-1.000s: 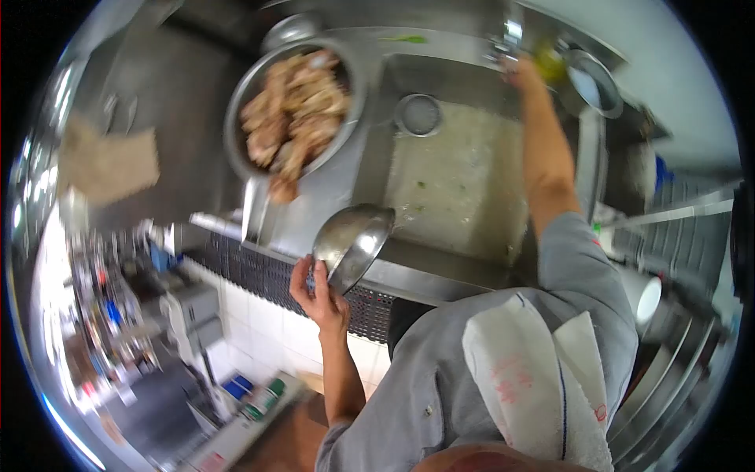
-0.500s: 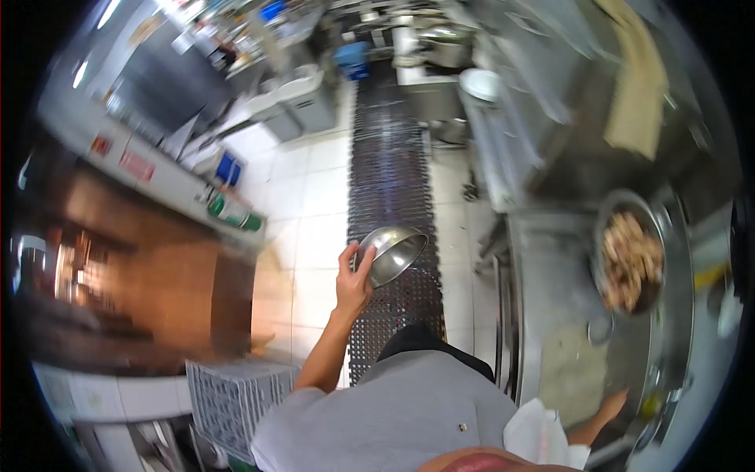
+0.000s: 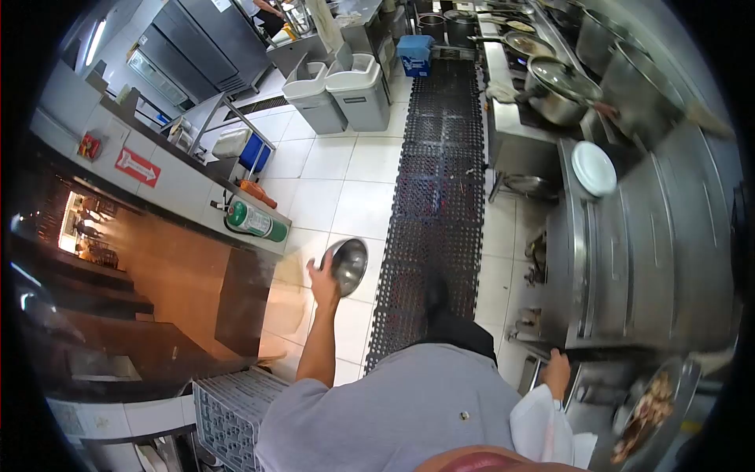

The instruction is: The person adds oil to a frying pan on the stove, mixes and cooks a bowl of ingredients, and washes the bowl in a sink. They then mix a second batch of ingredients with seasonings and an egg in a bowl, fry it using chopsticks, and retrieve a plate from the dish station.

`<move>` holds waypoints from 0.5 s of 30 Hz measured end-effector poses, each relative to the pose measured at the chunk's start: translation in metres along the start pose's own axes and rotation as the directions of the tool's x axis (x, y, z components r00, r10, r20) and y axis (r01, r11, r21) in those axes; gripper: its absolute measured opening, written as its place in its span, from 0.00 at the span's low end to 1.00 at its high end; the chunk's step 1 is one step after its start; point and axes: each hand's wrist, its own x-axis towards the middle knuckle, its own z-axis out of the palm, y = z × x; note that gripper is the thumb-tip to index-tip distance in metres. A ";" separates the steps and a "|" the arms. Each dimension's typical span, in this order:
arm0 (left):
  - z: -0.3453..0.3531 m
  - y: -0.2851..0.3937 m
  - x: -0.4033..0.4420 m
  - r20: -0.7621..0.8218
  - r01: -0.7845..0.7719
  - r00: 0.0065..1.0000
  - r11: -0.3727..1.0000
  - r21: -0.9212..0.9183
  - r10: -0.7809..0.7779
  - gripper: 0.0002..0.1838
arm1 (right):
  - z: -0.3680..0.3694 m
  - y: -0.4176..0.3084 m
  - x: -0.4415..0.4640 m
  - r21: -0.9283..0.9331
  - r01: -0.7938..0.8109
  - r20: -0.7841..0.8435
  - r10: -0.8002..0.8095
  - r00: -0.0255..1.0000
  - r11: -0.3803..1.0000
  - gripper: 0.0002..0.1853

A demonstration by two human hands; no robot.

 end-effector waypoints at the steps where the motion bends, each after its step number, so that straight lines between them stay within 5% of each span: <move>1: 0.016 -0.023 0.010 0.022 0.131 0.991 0.990 -0.060 -0.130 0.40 | 0.014 -0.015 0.045 -0.024 0.190 -0.089 -0.191 0.978 0.982 0.25; 2: 0.049 -0.074 0.018 -0.046 0.042 0.998 0.999 -0.010 -0.042 0.40 | -0.029 -0.071 0.072 -0.048 0.227 0.058 -0.225 0.973 0.973 0.25; 5: 0.020 -0.062 0.031 0.095 0.574 0.816 0.819 -0.001 -0.571 0.40 | -0.063 -0.183 0.181 0.019 0.487 0.114 -0.486 0.866 0.873 0.25; 6: 0.032 -0.077 0.031 -0.026 0.623 0.781 0.774 0.116 -0.624 0.39 | -0.071 -0.221 0.215 0.032 0.584 0.059 -0.585 0.809 0.811 0.25; 8: 0.037 -0.088 0.041 -0.071 0.775 0.628 0.631 -0.032 -0.775 0.36 | -0.101 -0.310 0.274 -0.023 0.651 0.111 -0.646 0.755 0.758 0.25; 9: 0.043 -0.079 0.052 -0.043 0.783 0.486 0.457 -0.422 -0.873 0.37 | -0.118 -0.354 0.302 -0.054 0.692 0.148 -0.680 0.718 0.719 0.25; 12: 0.075 -0.071 0.115 0.131 0.692 0.188 0.036 -0.721 -0.973 0.36 | -0.145 -0.467 0.382 -0.059 0.774 0.154 -0.761 0.631 0.630 0.24; 15: 0.145 -0.061 0.233 0.145 0.516 0.276 0.019 -0.857 -0.950 0.31 | -0.149 -0.553 0.457 -0.024 0.793 0.138 -0.783 0.606 0.609 0.23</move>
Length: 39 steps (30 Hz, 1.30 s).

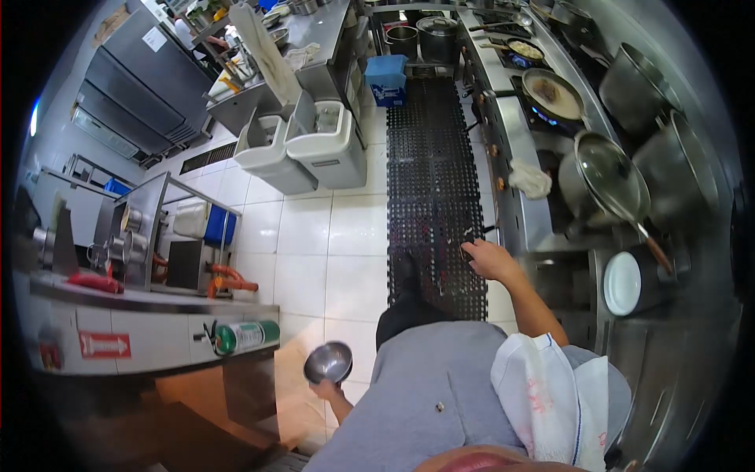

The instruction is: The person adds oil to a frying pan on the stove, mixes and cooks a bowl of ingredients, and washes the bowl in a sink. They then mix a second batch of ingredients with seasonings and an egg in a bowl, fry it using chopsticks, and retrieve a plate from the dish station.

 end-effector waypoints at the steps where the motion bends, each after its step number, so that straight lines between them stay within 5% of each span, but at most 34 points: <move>1: 0.049 0.005 0.015 0.121 -0.054 0.991 0.998 -0.024 0.057 0.30 | -0.005 0.004 0.032 -0.016 -0.007 0.048 0.008 0.999 1.000 0.22; 2: 0.108 0.016 0.026 0.235 -0.101 0.966 0.993 -0.056 0.112 0.29 | -0.005 0.010 0.064 -0.022 -0.007 0.057 0.009 0.998 1.000 0.22; 3: 0.166 0.014 0.054 0.251 -0.131 0.963 0.986 0.103 0.102 0.30 | -0.006 0.016 0.095 -0.008 -0.010 0.115 0.011 0.993 1.000 0.22; 4: 0.226 0.034 0.064 0.451 -0.507 0.829 0.787 0.353 0.331 0.31 | -0.016 0.023 0.123 0.001 -0.016 0.169 0.016 0.986 1.000 0.22; 5: 0.289 0.088 0.023 0.519 -0.303 0.832 0.944 0.126 0.198 0.32 | -0.039 0.019 0.143 0.013 0.003 0.133 -0.005 0.991 1.000 0.22; 7: 0.410 0.146 0.008 0.593 -0.183 0.804 0.968 0.174 0.045 0.32 | -0.071 0.026 0.192 0.058 -0.032 0.111 0.025 0.994 0.998 0.23; 9: 0.536 0.178 0.021 0.728 -0.429 0.640 0.900 0.072 0.247 0.40 | -0.092 0.032 0.252 0.128 -0.052 0.082 0.042 0.996 0.990 0.23; 10: 0.570 0.263 -0.067 0.736 -0.256 0.667 0.963 0.081 0.116 0.35 | -0.106 0.039 0.287 0.208 -0.044 0.040 0.036 0.999 0.977 0.21; 11: 0.616 0.294 -0.083 0.819 -0.363 0.544 0.931 0.033 0.183 0.30 | -0.121 0.048 0.324 0.282 -0.033 -0.003 0.035 0.999 0.959 0.19; 15: 0.772 0.371 -0.122 0.852 -0.419 0.432 0.902 -0.101 0.296 0.24 | -0.191 0.071 0.494 0.422 0.089 -0.276 0.034 0.960 0.902 0.14; 18: 0.845 0.407 -0.129 0.833 -0.220 0.530 0.974 -0.050 0.162 0.23 | -0.263 0.072 0.635 0.406 0.196 -0.439 0.002 0.899 0.892 0.12; 22: 0.912 0.413 -0.097 0.723 -0.361 0.582 0.915 -0.182 0.374 0.27 | -0.374 0.029 0.820 0.266 0.371 -0.516 -0.193 0.834 0.890 0.11; 26: 0.951 0.448 -0.111 0.665 -0.255 0.715 0.966 -0.041 0.217 0.28 | -0.418 -0.042 1.056 0.009 0.506 -0.556 -0.416 0.719 0.863 0.08; 31: 1.028 0.473 -0.106 0.547 -0.374 0.772 0.927 -0.020 0.323 0.29 | -0.467 -0.131 1.220 0.216 0.274 -0.238 -0.222 0.946 0.937 0.10; 36: 1.101 0.494 -0.073 0.538 -0.187 0.811 0.974 -0.131 0.228 0.31 | -0.452 -0.169 1.313 0.127 0.343 -0.174 -0.320 0.931 0.931 0.13; 39: 1.122 0.505 -0.058 0.469 -0.248 0.855 0.969 -0.004 0.221 0.30 | -0.456 -0.179 1.328 0.062 0.305 -0.111 -0.297 0.948 0.950 0.15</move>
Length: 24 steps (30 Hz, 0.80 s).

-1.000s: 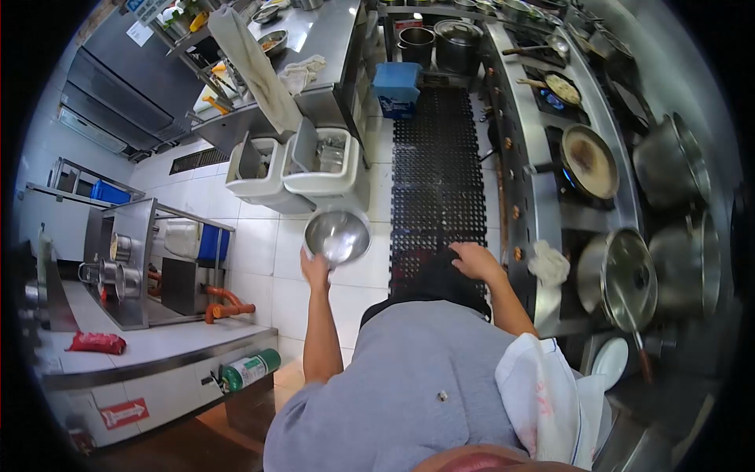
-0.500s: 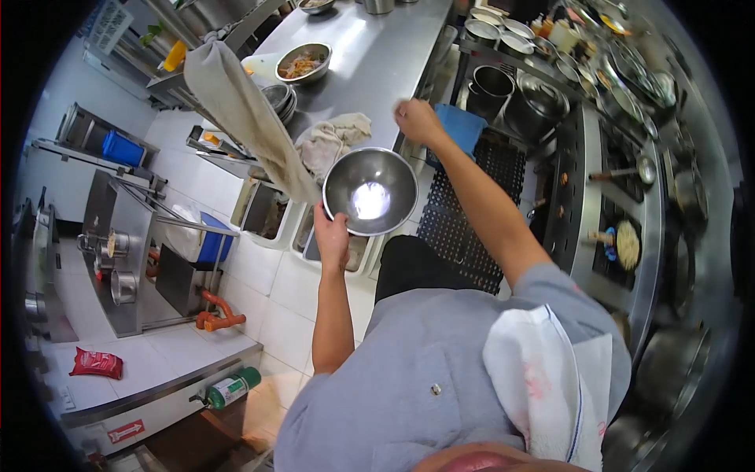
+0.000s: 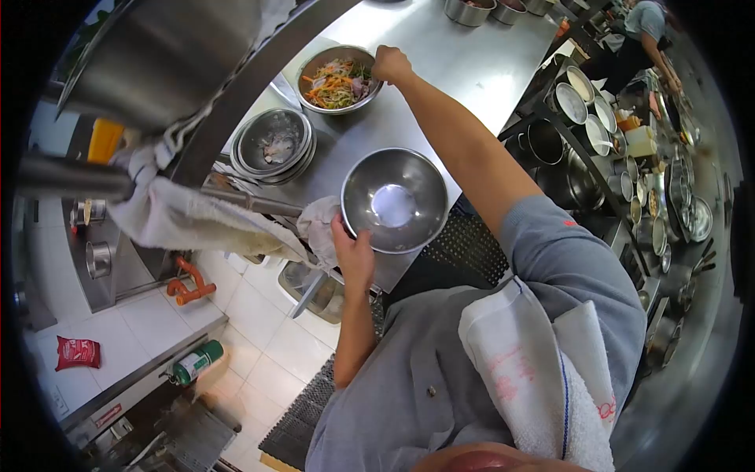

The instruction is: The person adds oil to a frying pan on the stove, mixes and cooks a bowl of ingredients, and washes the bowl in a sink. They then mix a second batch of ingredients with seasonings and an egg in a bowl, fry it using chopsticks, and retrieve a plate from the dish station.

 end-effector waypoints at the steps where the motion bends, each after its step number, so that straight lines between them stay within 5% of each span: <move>1: 0.003 0.002 0.009 -0.036 -0.017 0.999 0.998 0.066 0.019 0.30 | -0.004 -0.002 0.003 -0.008 0.001 0.016 -0.001 1.000 1.000 0.15; 7: 0.011 -0.012 0.056 -0.057 0.119 0.990 0.983 -0.137 -0.127 0.28 | -0.008 -0.011 0.008 -0.273 0.239 -0.211 -0.301 0.930 0.932 0.10; 17: 0.026 0.000 0.061 -0.150 0.114 0.975 0.945 -0.307 -0.166 0.30 | -0.039 -0.022 0.018 -0.302 0.264 -0.193 -0.330 0.924 0.916 0.09; 19: 0.028 0.003 0.061 -0.148 0.117 0.973 0.934 -0.337 -0.175 0.30 | -0.056 -0.024 0.023 -0.114 0.172 0.122 -0.158 0.980 0.979 0.12; 20: 0.027 0.006 0.061 -0.158 0.106 0.976 0.962 -0.252 -0.149 0.29 | -0.052 -0.017 0.029 0.137 0.103 0.131 -0.121 0.984 0.985 0.10; 24: 0.025 0.015 0.066 -0.098 0.163 0.977 0.956 -0.244 -0.192 0.25 | -0.142 -0.039 -0.069 0.198 -0.009 0.273 -0.046 0.961 0.980 0.23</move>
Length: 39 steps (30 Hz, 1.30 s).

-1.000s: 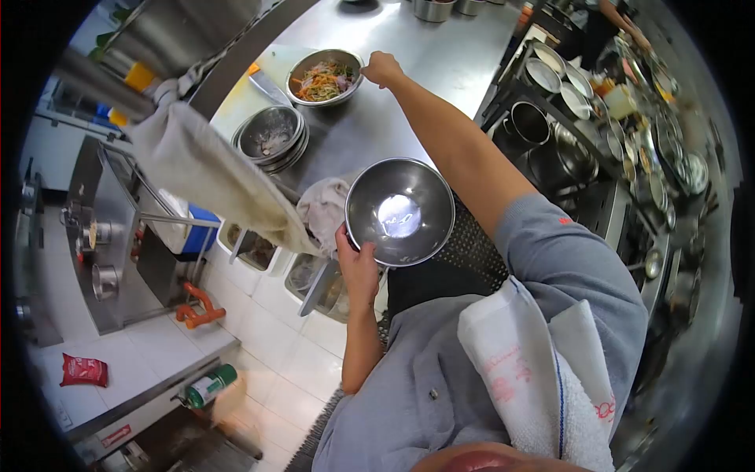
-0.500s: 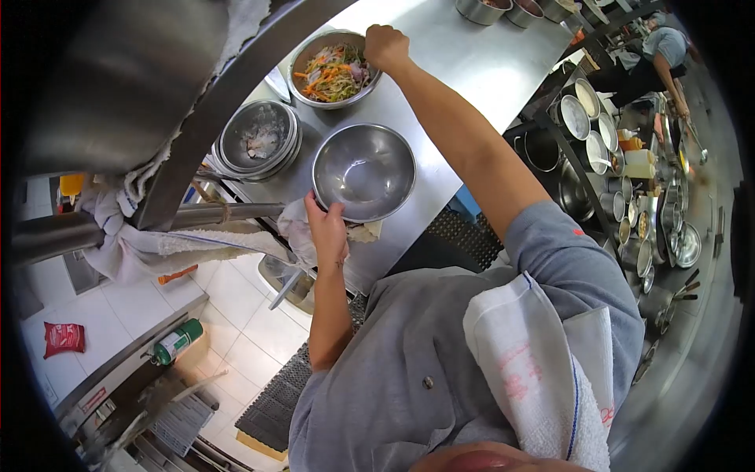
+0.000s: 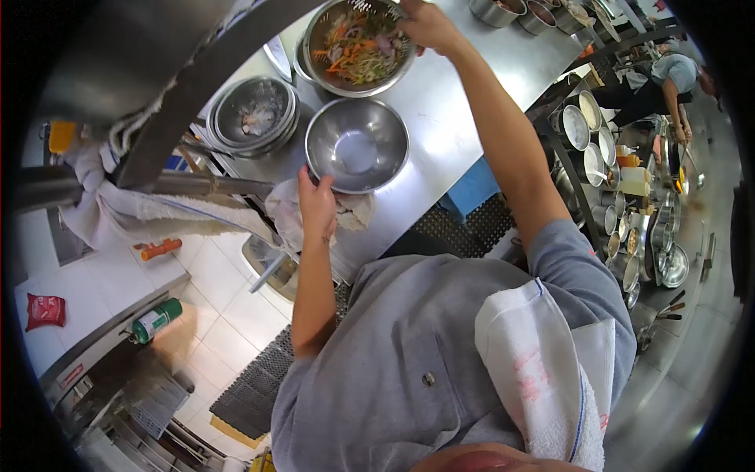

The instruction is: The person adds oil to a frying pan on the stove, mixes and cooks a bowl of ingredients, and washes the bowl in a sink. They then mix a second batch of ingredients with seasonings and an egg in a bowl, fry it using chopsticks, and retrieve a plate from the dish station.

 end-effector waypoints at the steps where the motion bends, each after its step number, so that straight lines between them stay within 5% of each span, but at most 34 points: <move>1: -0.002 -0.004 0.004 -0.008 0.012 1.000 1.000 -0.010 -0.012 0.25 | -0.003 0.006 -0.012 0.025 0.136 -0.063 -0.134 0.989 0.990 0.22; 3: -0.004 -0.012 0.016 0.119 0.070 0.992 0.978 -0.196 -0.047 0.24 | -0.003 0.022 -0.018 0.037 0.275 -0.115 -0.269 0.956 0.961 0.21; 5: -0.001 -0.010 0.016 0.121 0.068 0.992 0.976 -0.206 -0.044 0.22 | 0.020 0.060 -0.018 -0.518 0.652 -0.134 -0.806 0.577 0.553 0.09; 11: 0.011 -0.011 0.013 0.151 -0.017 0.988 0.994 -0.104 0.033 0.25 | 0.076 0.087 -0.076 -0.699 0.678 0.032 -0.937 0.347 0.227 0.11; 14: 0.010 -0.007 0.004 0.165 -0.047 0.984 0.995 -0.085 0.061 0.25 | 0.074 0.087 -0.083 -0.726 0.663 -0.015 -0.969 0.248 0.182 0.09; 17: 0.011 -0.014 0.000 0.147 -0.015 0.988 0.981 -0.192 0.044 0.22 | 0.082 0.095 -0.092 -0.731 0.673 0.074 -0.966 0.246 0.115 0.08; 23: 0.010 -0.015 -0.003 0.118 -0.080 0.988 0.978 -0.191 0.104 0.19 | 0.062 0.093 -0.113 -0.744 0.658 -0.108 -0.992 0.061 0.121 0.12; 26: 0.012 -0.013 -0.002 0.102 -0.098 0.988 0.984 -0.148 0.114 0.19 | 0.052 0.094 -0.117 -0.693 0.715 -0.266 -0.955 -0.130 0.096 0.12; 27: 0.011 -0.012 -0.002 0.104 -0.092 0.989 0.989 -0.118 0.105 0.19 | 0.058 0.100 -0.120 -0.687 0.721 -0.261 -0.957 -0.131 0.089 0.12; 29: 0.011 -0.010 -0.004 0.101 -0.097 0.989 0.992 -0.087 0.106 0.19 | 0.076 0.121 -0.125 -0.729 0.673 -0.062 -0.991 0.115 0.124 0.13; 31: 0.013 -0.012 -0.006 0.086 -0.230 0.969 0.973 -0.020 0.231 0.19 | 0.078 0.119 -0.121 -0.774 0.632 0.037 -0.993 0.113 0.043 0.13; 32: 0.013 -0.025 -0.002 0.072 -0.187 0.977 0.966 -0.176 0.202 0.19 | 0.077 0.117 -0.121 -0.769 0.635 -0.033 -0.997 0.068 0.069 0.13; 35: 0.014 -0.032 -0.005 0.053 -0.175 0.980 0.957 -0.233 0.192 0.19 | 0.087 0.115 -0.121 -0.778 0.619 -0.156 -0.988 -0.024 0.107 0.14; 37: 0.018 -0.031 -0.008 0.007 -0.242 0.969 0.958 -0.151 0.246 0.19 | 0.096 0.123 -0.121 -0.746 0.665 0.062 -0.998 0.016 -0.035 0.15; 39: 0.023 -0.034 -0.004 -0.049 -0.307 0.952 0.948 -0.086 0.303 0.19 | 0.089 0.121 -0.123 -0.742 0.670 0.026 -1.000 0.012 -0.012 0.15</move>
